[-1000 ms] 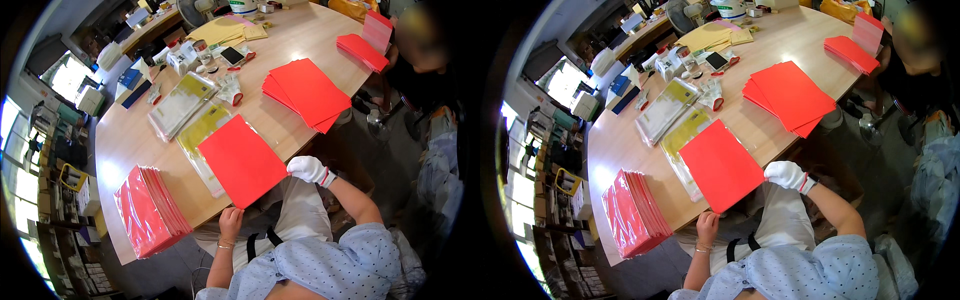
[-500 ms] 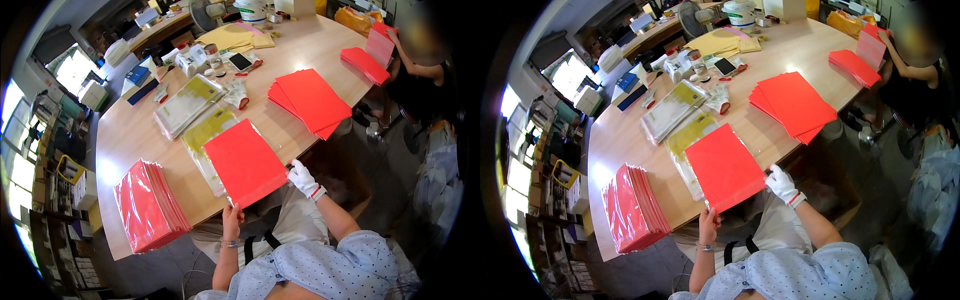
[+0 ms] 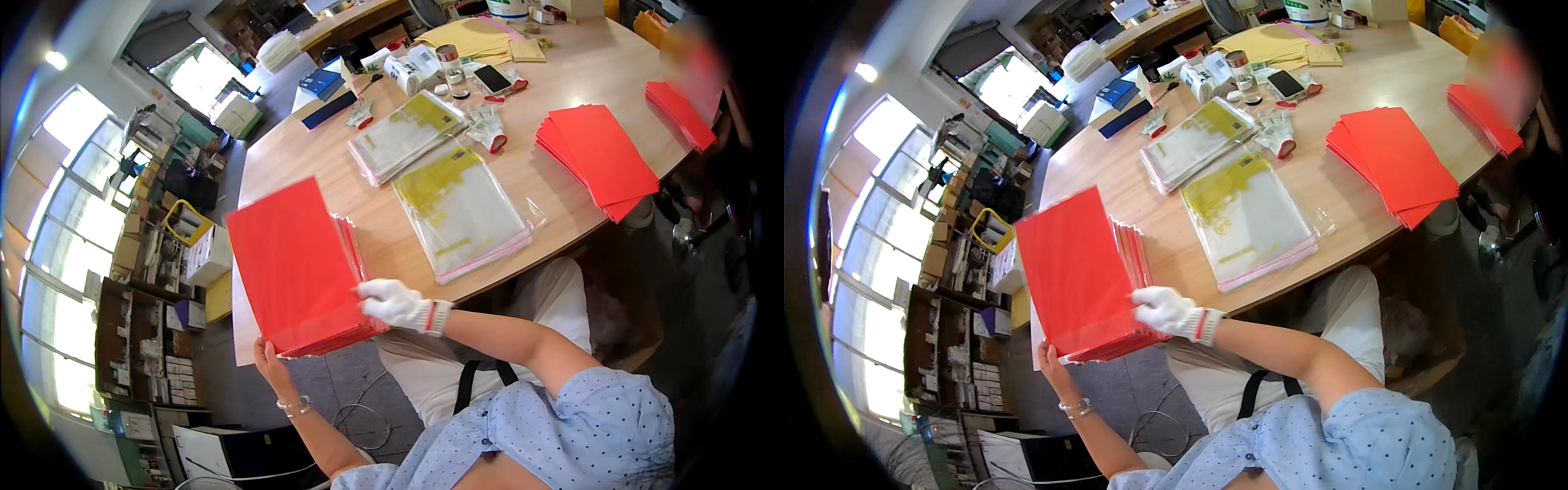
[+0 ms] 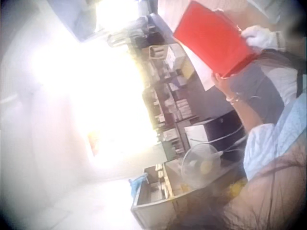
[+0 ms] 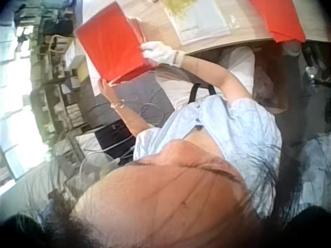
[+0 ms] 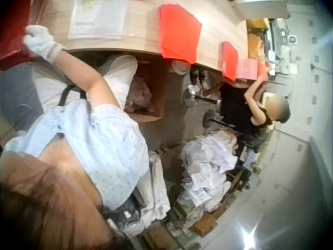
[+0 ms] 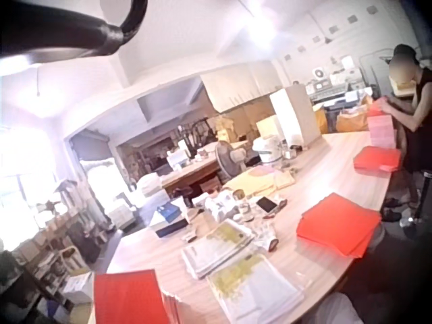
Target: The person repeatedly picks red envelopes from a stack, places them into clear plastic sleeves, and stacks the packaged envelopes on the table. The person wears white gloves and works at a wooden table in a workshop setting.
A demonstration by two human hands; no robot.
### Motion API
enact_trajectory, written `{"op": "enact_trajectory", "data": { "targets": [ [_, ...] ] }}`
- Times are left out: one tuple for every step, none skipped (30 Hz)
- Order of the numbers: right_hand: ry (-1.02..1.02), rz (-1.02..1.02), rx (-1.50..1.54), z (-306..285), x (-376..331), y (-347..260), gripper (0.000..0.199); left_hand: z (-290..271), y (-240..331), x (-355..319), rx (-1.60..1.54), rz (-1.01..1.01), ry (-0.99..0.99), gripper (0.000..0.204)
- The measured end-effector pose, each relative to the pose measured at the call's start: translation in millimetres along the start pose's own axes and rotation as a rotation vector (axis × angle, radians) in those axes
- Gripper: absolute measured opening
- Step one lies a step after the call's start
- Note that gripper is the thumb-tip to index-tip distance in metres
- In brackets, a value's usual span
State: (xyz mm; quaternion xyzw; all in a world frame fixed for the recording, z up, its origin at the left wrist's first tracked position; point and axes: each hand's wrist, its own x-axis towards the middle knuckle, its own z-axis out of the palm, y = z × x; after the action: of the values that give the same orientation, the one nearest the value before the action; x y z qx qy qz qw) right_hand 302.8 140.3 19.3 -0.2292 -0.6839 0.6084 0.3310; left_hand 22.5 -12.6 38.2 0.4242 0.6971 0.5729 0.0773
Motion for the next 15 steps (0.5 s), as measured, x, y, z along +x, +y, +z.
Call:
{"op": "enact_trajectory", "data": {
  "targets": [
    [-0.079, 0.017, -0.169, 9.9, 6.7, -9.4, 0.032, -12.3, -21.3, 7.3, 0.088, 0.038, 0.035, 0.03],
    [-0.155, 0.029, -0.341, 17.0, 11.8, -15.8, 0.032, -18.5, -44.5, 5.1, 0.176, 0.04, 0.028, 0.033],
    [-0.101, -0.078, -0.362, 30.1, 19.7, 8.5, 0.034, -19.7, -66.6, 0.7, 0.256, 0.048, 0.021, 0.036],
    [-0.074, -0.028, -0.428, 30.8, 17.7, 0.0, 0.034, -19.9, -83.2, -4.2, 0.329, 0.045, 0.012, 0.039],
    [-0.08, -0.005, -0.438, 27.4, 18.7, -4.9, 0.034, -14.9, -86.2, -3.7, 0.241, 0.03, 0.0, 0.042],
    [-0.095, 0.025, -0.451, 24.7, 16.9, -5.6, 0.035, -11.2, -87.7, -2.2, 0.186, -0.006, 0.034, 0.042],
    [-0.059, -0.033, -0.47, 21.3, 14.5, 3.2, 0.033, -1.8, -88.9, -1.2, 0.123, -0.052, 0.051, 0.042],
    [-0.065, 0.016, -0.204, 18.3, 12.0, 9.4, 0.032, 4.7, -87.9, 1.9, 0.062, -0.097, 0.064, 0.042],
    [-0.054, 0.066, 0.058, 11.8, 6.2, 16.6, 0.032, 1.4, -92.0, 4.7, 0.115, -0.149, 0.03, 0.043],
    [-0.042, 0.103, 0.319, 2.1, 0.5, 25.6, 0.032, -4.6, -95.8, 5.1, 0.169, -0.198, 0.002, 0.045],
    [-0.031, 0.117, 0.378, -13.6, -10.6, 38.2, 0.032, -1.0, -86.4, -3.8, 0.113, -0.137, 0.111, 0.047],
    [0.039, 0.074, 0.187, -39.1, -29.5, 40.1, 0.028, 1.1, -81.9, -13.4, 0.061, -0.082, 0.233, 0.049],
    [0.098, 0.023, -0.003, -71.2, -51.5, 38.3, 0.025, -25.9, -112.7, -16.1, 0.176, -0.04, 0.307, 0.05],
    [0.209, -0.148, -0.329, -108.2, -69.8, 46.4, 0.017, -46.9, -141.1, -18.1, 0.293, 0.003, 0.379, 0.052],
    [0.308, -0.102, -0.563, -149.9, -96.2, 23.0, 0.013, -27.8, -115.1, -23.4, 0.279, 0.175, 0.456, 0.051]
  ]
}}
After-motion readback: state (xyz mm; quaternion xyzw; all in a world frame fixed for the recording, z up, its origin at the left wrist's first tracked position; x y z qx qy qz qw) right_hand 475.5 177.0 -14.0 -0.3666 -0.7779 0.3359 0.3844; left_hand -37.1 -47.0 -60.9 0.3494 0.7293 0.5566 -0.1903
